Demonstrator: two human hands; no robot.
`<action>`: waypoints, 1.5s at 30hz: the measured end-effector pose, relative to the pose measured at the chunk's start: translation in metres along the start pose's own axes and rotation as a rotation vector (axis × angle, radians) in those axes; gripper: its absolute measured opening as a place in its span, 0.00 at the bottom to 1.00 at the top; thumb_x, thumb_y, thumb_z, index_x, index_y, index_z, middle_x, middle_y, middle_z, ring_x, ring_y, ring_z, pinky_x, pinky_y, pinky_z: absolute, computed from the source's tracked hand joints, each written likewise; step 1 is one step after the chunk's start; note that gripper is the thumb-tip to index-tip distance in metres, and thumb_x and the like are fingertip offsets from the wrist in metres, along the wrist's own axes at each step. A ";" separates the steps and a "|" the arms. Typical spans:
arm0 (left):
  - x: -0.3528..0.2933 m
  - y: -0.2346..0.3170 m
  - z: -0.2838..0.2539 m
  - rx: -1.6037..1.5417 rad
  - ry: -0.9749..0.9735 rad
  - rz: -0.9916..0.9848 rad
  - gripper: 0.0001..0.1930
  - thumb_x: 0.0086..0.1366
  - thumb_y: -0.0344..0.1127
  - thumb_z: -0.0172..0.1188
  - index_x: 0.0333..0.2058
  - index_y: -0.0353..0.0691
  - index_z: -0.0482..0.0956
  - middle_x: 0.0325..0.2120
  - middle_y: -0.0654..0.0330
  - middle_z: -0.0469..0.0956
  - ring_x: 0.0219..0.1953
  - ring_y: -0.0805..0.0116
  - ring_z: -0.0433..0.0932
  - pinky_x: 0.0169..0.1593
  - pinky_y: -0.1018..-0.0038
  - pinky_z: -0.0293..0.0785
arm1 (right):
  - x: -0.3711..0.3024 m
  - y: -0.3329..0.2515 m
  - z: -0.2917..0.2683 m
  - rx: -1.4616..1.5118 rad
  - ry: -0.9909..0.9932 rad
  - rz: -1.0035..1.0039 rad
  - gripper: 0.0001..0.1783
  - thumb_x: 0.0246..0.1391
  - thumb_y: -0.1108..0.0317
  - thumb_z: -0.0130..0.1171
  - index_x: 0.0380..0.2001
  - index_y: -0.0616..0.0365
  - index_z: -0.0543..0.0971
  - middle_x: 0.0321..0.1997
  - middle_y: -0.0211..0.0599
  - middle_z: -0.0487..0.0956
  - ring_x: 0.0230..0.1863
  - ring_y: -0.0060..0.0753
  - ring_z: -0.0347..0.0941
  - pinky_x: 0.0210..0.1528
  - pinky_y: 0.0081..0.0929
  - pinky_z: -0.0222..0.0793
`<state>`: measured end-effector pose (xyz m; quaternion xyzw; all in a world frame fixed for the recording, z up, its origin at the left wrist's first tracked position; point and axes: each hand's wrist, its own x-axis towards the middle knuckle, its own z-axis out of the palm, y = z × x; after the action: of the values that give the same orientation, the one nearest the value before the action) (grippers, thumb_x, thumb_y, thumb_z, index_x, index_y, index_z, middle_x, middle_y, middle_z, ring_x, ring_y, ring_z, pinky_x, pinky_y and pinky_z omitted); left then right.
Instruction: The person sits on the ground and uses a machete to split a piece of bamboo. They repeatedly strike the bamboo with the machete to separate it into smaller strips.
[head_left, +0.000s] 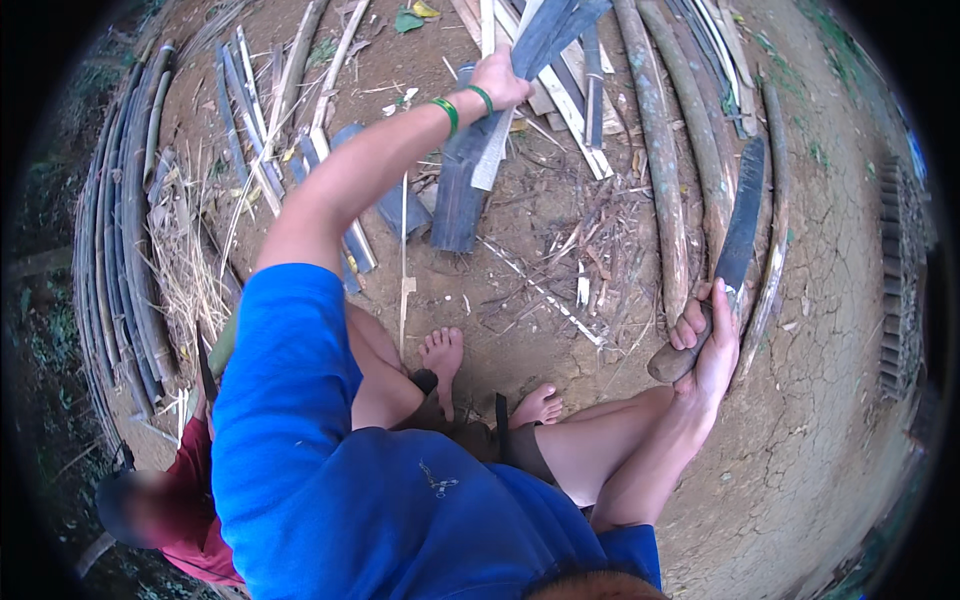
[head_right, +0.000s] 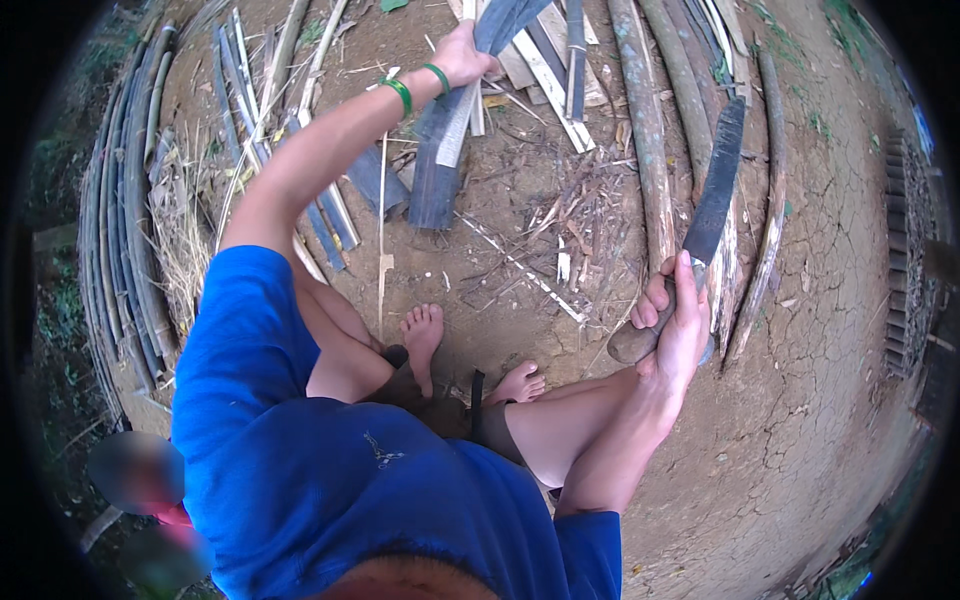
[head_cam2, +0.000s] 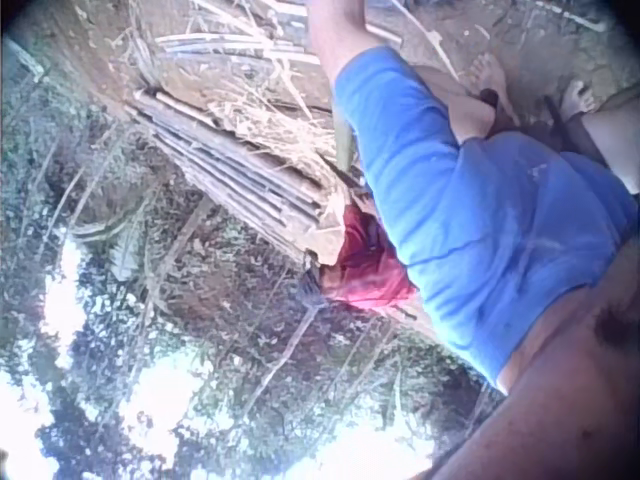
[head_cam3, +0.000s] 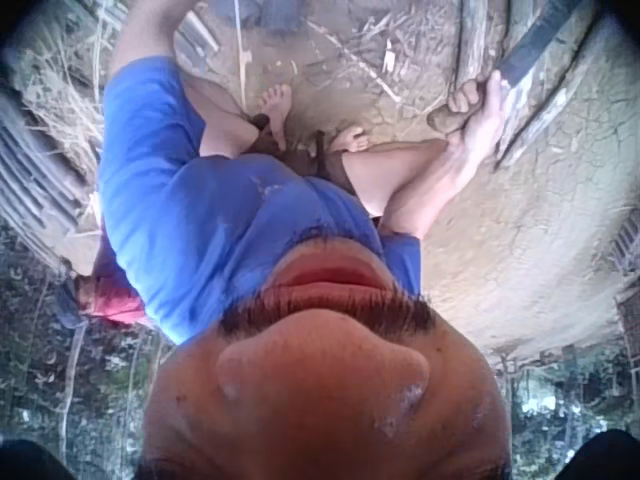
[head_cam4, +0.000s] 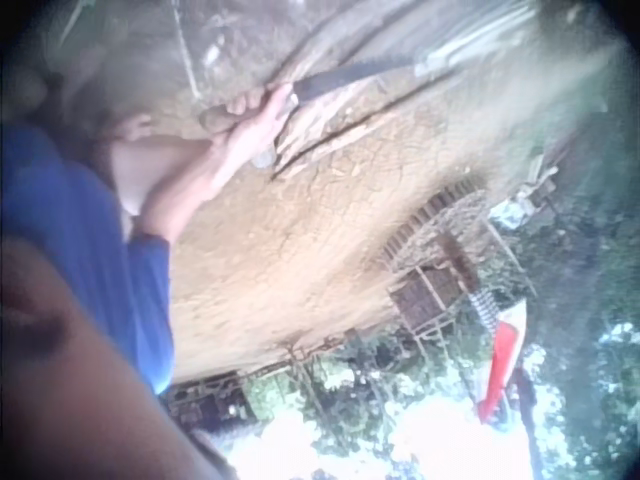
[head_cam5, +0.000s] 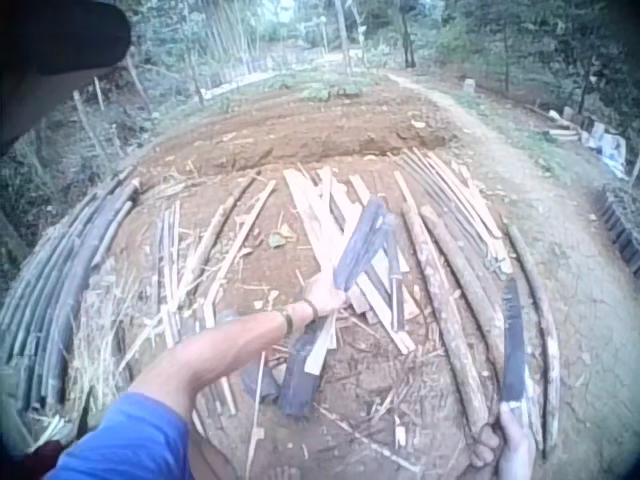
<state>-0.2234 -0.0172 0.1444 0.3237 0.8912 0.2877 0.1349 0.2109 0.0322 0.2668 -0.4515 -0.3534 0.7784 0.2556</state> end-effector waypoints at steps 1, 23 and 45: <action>-0.003 -0.005 -0.034 0.020 0.000 0.004 0.35 0.51 0.41 0.73 0.55 0.31 0.72 0.44 0.38 0.82 0.52 0.42 0.82 0.57 0.58 0.78 | 0.001 0.001 0.000 0.008 -0.015 0.003 0.14 0.72 0.55 0.57 0.38 0.53 0.74 0.20 0.22 0.65 0.17 0.15 0.58 0.20 0.18 0.56; -0.183 -0.250 -0.161 0.037 -0.167 -0.294 0.51 0.60 0.60 0.71 0.72 0.33 0.60 0.63 0.37 0.69 0.66 0.45 0.71 0.71 0.59 0.65 | -0.011 0.029 -0.004 -0.187 0.107 -0.031 0.15 0.70 0.54 0.61 0.36 0.53 0.74 0.19 0.20 0.64 0.17 0.15 0.58 0.20 0.17 0.54; -0.239 -0.091 0.091 0.197 -0.051 -0.447 0.72 0.46 0.56 0.81 0.76 0.34 0.38 0.63 0.37 0.65 0.66 0.41 0.66 0.67 0.55 0.70 | -0.017 0.035 0.030 -0.156 -0.048 -0.049 0.15 0.69 0.54 0.61 0.36 0.52 0.74 0.20 0.21 0.67 0.18 0.15 0.61 0.21 0.17 0.56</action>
<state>-0.0500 -0.1917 0.0300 0.1374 0.9607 0.1543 0.1855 0.1896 -0.0119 0.2585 -0.4423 -0.4300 0.7527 0.2302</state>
